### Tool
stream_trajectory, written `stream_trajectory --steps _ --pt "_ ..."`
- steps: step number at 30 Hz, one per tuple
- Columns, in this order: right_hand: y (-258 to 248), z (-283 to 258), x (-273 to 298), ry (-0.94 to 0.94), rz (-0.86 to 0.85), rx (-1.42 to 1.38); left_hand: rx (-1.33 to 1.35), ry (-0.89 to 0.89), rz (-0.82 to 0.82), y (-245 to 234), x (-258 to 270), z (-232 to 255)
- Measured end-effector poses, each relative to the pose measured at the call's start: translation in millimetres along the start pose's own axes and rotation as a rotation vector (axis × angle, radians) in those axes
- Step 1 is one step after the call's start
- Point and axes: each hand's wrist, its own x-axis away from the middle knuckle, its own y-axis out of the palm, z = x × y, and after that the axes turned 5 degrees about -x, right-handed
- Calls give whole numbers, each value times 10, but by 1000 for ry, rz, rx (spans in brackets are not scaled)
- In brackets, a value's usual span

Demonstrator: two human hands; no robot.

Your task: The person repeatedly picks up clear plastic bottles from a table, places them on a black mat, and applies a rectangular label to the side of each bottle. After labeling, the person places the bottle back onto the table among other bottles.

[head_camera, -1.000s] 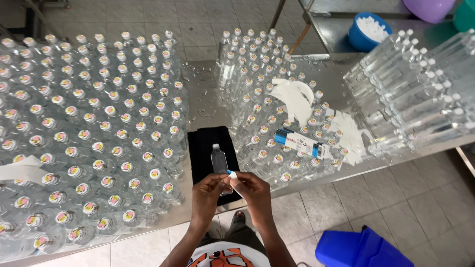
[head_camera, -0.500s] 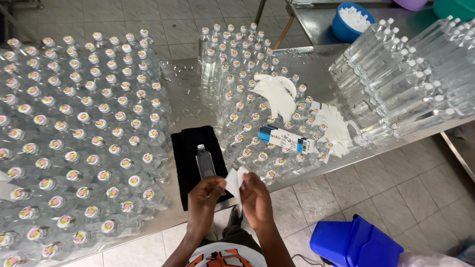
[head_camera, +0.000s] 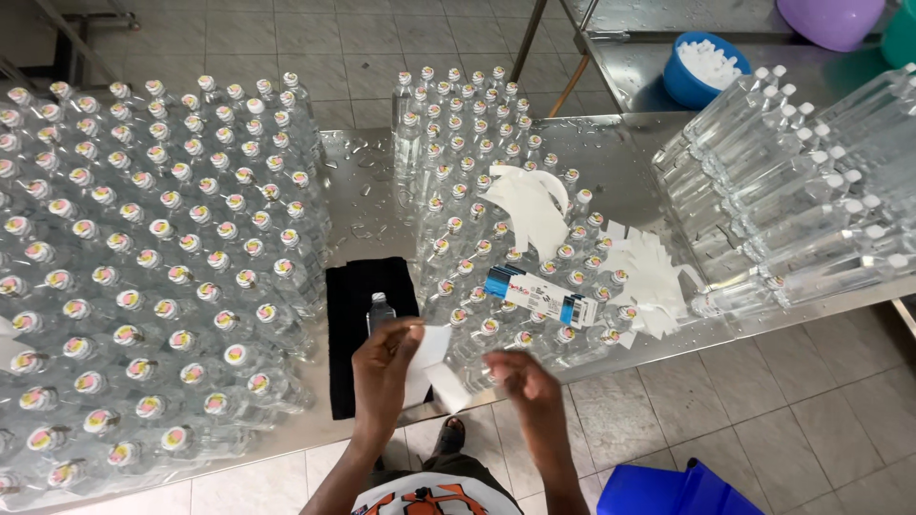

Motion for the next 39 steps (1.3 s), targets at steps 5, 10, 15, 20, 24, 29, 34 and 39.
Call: stream_trajectory --steps 5,10,15,20,24,29,34,39 --pt "-70 -260 -288 1 -80 -24 29 -12 -151 313 69 119" --pt "-204 -187 -363 87 -111 -23 -167 108 -160 542 101 198" --pt "-435 -9 -506 166 314 -370 -394 -55 -77 662 193 163" --pt "-637 165 -505 90 386 -319 115 -73 -253 1121 293 316" --pt "-753 141 -431 -41 343 -171 -136 219 -447 1489 316 455" --pt "-911 -134 -425 -334 289 -118 -221 143 -460 1810 259 533" --pt "-1152 -137 -492 -438 336 119 -79 132 -387 2081 168 557" --pt "-1351 -248 -525 -396 273 196 -230 161 -446 2168 103 185"
